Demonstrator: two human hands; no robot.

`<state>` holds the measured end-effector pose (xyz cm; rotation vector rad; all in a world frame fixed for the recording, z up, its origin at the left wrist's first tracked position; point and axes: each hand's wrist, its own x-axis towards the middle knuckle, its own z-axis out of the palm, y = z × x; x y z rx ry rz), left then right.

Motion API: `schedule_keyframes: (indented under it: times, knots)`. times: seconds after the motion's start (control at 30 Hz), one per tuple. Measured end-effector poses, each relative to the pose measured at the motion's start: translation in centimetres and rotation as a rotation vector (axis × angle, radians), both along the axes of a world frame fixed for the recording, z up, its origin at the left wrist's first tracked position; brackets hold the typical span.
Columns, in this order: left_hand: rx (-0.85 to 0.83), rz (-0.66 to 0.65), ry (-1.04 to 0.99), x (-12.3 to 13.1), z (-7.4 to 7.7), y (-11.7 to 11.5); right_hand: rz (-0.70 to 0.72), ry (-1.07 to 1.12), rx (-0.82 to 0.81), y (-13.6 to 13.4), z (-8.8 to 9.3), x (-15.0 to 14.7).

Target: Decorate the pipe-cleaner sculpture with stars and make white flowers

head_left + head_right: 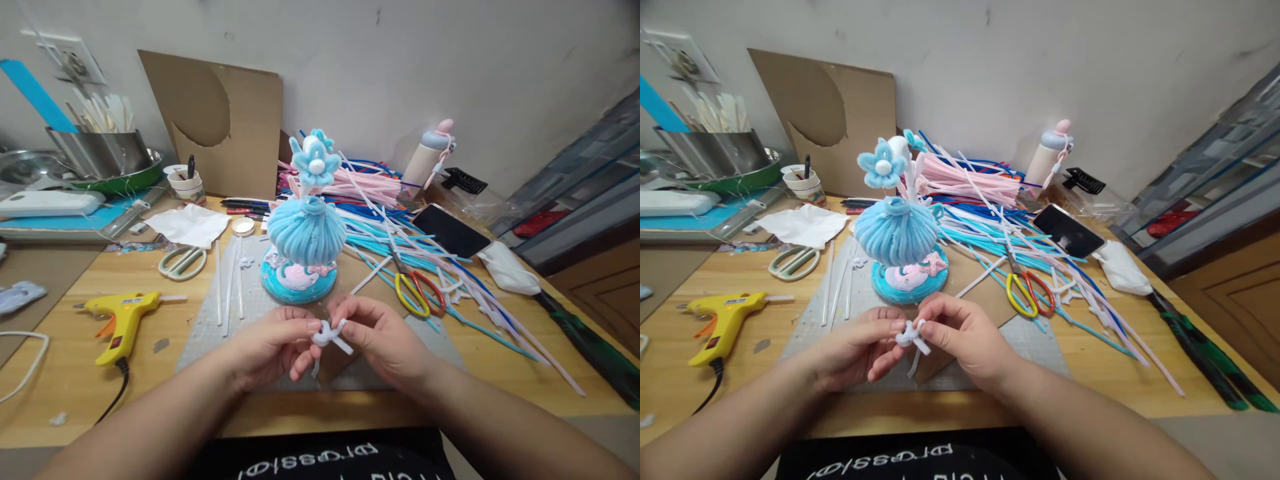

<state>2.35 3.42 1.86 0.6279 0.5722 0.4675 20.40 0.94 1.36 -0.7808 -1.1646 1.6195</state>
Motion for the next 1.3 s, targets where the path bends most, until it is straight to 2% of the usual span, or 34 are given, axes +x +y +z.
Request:
schedule_keyframes:
  times: [0.17,0.33,0.4,0.57,0.77,0.87,1.0,1.1,1.17,1.3]
  knots:
    - [0.031,0.036,0.05,0.0,-0.22,-0.03,0.069,0.077,-0.151,-0.12,0.1,-0.16]
    - [0.25,0.115,0.135,0.09,-0.53,-0.38,0.113,0.018,-0.139,-0.25,0.29,-0.09]
    - [0.303,0.135,0.177,0.2,-0.49,-0.5,0.077,-0.069,-0.082,-0.22,0.28,-0.1]
    - [0.357,0.148,0.234,0.48,-0.42,-0.61,-0.072,-0.369,0.19,-0.19,0.13,-0.32]
    - [0.43,0.185,0.345,0.73,-0.64,-0.59,-0.156,-0.669,0.334,-0.43,0.04,-0.38]
    - [0.431,0.233,0.349,0.73,-0.6,-0.41,-0.14,-0.682,0.284,-0.41,0.22,-0.38]
    - [0.413,0.288,0.325,0.63,-0.4,-0.21,-0.1,-0.488,0.079,-0.19,0.53,-0.54]
    - [0.413,0.282,0.318,0.6,-0.28,-0.27,-0.099,-0.416,-0.022,-0.05,0.58,-0.59]
    - [0.423,0.274,0.318,0.64,-0.28,-0.43,-0.124,-0.436,-0.011,-0.08,0.45,-0.59]
    - [0.461,0.282,0.334,0.9,-0.44,-0.94,-0.232,-0.582,0.136,-0.5,-0.24,-0.65]
